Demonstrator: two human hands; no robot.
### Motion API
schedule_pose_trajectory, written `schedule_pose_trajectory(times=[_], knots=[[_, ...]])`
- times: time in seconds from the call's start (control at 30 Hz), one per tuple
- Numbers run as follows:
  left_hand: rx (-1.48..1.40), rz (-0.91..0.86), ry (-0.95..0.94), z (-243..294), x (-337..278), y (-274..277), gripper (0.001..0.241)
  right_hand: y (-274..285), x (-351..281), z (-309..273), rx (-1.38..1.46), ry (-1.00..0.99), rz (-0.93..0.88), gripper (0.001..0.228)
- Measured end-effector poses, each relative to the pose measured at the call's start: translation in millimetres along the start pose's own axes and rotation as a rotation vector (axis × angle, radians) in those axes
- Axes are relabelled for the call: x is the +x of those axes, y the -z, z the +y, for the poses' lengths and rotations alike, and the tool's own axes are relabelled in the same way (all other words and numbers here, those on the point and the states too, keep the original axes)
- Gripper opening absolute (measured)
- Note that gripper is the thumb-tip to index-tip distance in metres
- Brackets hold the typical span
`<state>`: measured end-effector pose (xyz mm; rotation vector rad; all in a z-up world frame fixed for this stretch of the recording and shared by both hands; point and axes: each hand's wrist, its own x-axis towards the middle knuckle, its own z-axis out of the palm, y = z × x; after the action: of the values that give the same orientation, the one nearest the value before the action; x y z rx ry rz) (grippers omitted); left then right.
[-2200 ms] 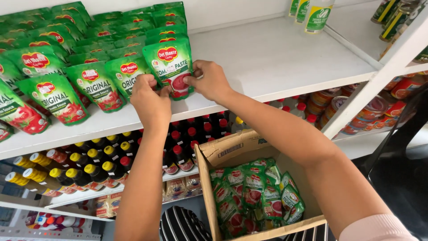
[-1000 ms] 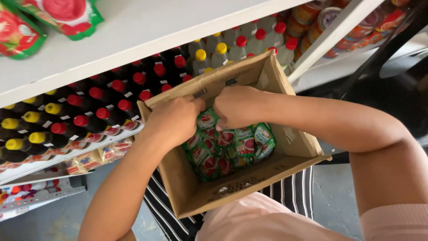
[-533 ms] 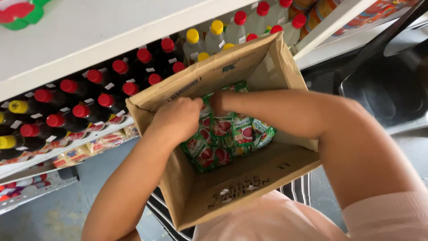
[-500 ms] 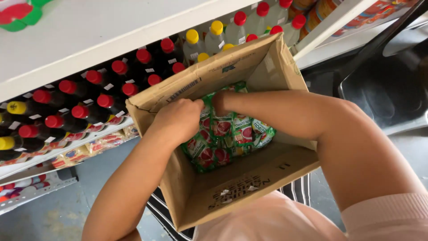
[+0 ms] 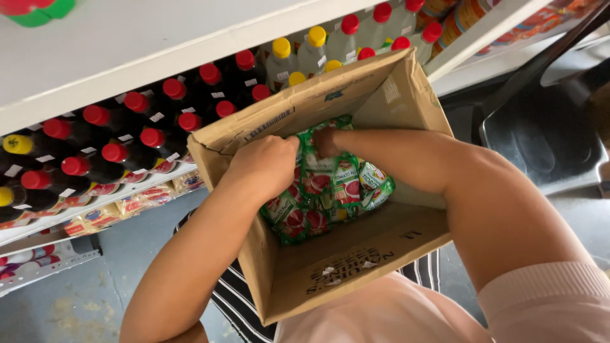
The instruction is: Placing tomato paste pouches from a cardboard box onto a store shelf.
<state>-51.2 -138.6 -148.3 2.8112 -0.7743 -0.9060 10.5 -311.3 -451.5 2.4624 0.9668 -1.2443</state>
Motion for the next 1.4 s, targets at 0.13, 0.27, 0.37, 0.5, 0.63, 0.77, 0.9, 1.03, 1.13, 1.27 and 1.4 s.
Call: schedule_pose_trajectory(times=[0.13, 0.27, 0.37, 0.5, 0.63, 0.77, 0.9, 1.03, 1.13, 1.27, 1.4], knots=[[-0.010, 0.018, -0.003, -5.4, 0.5, -4.7, 0.024, 1.0, -0.1, -2.7, -0.022, 0.027, -0.001, 0.047], [-0.008, 0.081, -0.017, -7.8, 2.4, -3.8, 0.024, 2.5, -5.4, 2.5, -0.043, 0.046, 0.010, 0.051], [-0.035, 0.144, -0.026, -7.2, -3.5, 0.3, 0.026, 16.0, -15.8, -13.6, -0.147, 0.185, 0.064, 0.052], [-0.120, 0.404, -0.098, -13.7, -8.4, 3.7, 0.026, 74.6, -84.9, -35.0, 0.051, 0.304, 0.364, 0.048], [-0.191, 0.681, -0.161, -7.4, -32.3, 17.3, 0.022, 131.5, -172.5, -40.4, 0.120, 0.265, 0.488, 0.038], [-0.424, 0.980, -0.254, -9.5, -52.8, 21.0, 0.026, 174.2, -259.6, -47.8, 0.348, 0.391, 0.670, 0.024], [-0.448, 1.033, -0.321, -10.0, -70.0, 32.2, 0.043, 204.2, -322.6, -57.0, 0.493, 0.372, 0.851, 0.018], [-0.471, 0.968, -0.288, 4.9, -82.9, 50.7, 0.030, 222.1, -363.3, -64.9, 0.573, 0.386, 0.944, 0.017], [-0.548, 1.044, -0.334, 14.0, -91.9, 65.9, 0.019, 228.5, -380.5, -63.2, 0.707, 0.375, 1.003, 0.022], [-0.598, 1.319, -0.350, 18.6, -101.6, 85.2, 0.019, 234.0, -392.3, -57.8, 1.061, 0.707, 1.034, 0.038], [-0.803, 1.437, -0.296, 29.4, -109.8, 101.8, 0.022, 234.9, -385.3, -62.7, 1.488, 0.930, 1.012, 0.036]])
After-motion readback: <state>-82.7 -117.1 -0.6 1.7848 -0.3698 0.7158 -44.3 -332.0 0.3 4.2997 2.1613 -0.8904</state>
